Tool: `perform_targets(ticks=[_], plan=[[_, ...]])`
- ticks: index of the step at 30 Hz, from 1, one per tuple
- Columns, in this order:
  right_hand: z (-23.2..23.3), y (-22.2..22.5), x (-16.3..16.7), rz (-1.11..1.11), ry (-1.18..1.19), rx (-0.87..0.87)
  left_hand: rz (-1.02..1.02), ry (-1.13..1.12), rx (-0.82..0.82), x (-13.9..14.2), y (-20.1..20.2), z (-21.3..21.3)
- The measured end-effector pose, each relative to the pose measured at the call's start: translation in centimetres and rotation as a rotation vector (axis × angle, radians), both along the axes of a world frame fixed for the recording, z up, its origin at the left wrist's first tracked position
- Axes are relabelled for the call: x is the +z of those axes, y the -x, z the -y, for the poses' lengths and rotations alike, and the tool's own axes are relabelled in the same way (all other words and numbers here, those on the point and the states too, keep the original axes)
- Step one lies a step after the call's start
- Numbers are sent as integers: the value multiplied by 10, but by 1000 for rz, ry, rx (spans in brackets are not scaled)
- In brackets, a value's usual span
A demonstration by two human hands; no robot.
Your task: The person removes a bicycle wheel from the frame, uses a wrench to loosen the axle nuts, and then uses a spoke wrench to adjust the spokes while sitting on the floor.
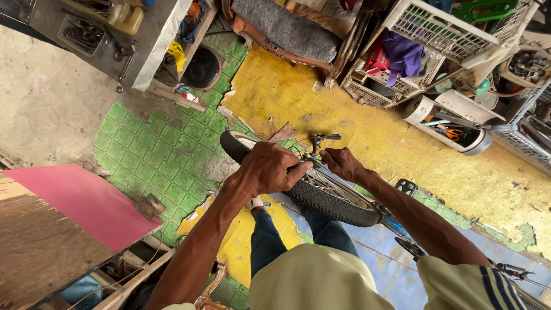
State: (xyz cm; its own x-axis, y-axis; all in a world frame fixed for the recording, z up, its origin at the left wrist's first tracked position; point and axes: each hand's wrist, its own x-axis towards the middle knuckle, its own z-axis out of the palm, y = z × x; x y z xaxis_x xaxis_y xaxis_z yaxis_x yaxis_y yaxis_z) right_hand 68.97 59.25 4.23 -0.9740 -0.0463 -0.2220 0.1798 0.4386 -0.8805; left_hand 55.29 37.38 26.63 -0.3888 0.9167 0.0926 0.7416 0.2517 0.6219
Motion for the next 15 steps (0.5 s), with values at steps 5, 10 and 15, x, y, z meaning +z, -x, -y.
perform_targets(ticks=[5, 10, 15], plan=[[2, -1, 5, -13, -55, 24, -26, 1, 33, -1, -4, 2], [5, -2, 5, -10, -89, 47, 115, -361, 283, -4, -9, 11], [6, -5, 5, -42, -105, 47, 96, -390, 383, -13, -7, 32]])
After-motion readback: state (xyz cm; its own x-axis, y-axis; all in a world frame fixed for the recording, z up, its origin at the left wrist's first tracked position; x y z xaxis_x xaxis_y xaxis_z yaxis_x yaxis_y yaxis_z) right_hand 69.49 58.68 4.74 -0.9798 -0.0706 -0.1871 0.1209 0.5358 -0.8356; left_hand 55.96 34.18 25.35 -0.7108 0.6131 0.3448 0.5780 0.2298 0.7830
